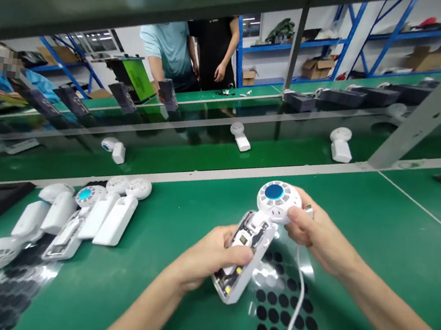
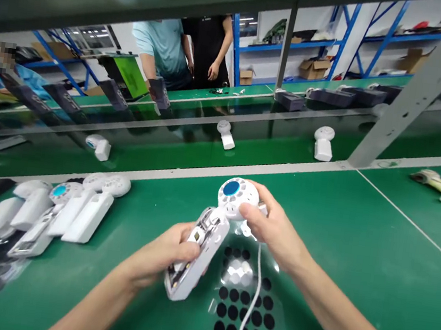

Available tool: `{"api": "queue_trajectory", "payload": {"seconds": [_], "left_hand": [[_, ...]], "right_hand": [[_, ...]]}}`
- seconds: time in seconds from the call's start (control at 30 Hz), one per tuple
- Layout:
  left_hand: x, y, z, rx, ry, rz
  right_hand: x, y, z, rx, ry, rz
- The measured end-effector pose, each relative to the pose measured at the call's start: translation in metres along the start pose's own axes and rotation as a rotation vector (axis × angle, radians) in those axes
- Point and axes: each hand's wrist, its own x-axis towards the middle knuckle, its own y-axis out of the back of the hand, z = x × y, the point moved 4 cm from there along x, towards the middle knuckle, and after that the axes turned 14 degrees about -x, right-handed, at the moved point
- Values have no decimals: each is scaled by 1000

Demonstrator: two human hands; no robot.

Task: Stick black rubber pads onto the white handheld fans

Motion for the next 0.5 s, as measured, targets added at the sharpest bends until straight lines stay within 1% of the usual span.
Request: {"api": "queue_trajectory", "payload": {"seconds": [0.03,0.07,0.1,0.17,0.23,0.3,0.37,0.4,0.5], "left_hand": [[4,-2,-6,-144,36,-10],[9,-4,-11,-236,50,25],[15,-5,-16,-283,46,87],[27,-10,-25,-307,34,182],[39,-15,-32,-300,30,206],[47,-17,-39,-230,29,224],[50,-15,-45,-128,12,261],[50,-14,-47,-88,-5,285],[49,-11,-51,-58,-45,343]], "right_hand": [[-2,2,4,-93,-13,-10],[-6,4,9,-211,-16,-7],[-10,5,13,-353,-3,-11],[-20,2,23,-673,68,-50],[-29,-5,34,-973,136,-127],[-35,-11,43,-1186,165,-184],[-35,-14,49,-1289,177,-200],[-35,-14,50,-1304,181,-193],[-31,-12,50,-1222,166,-196]]}}
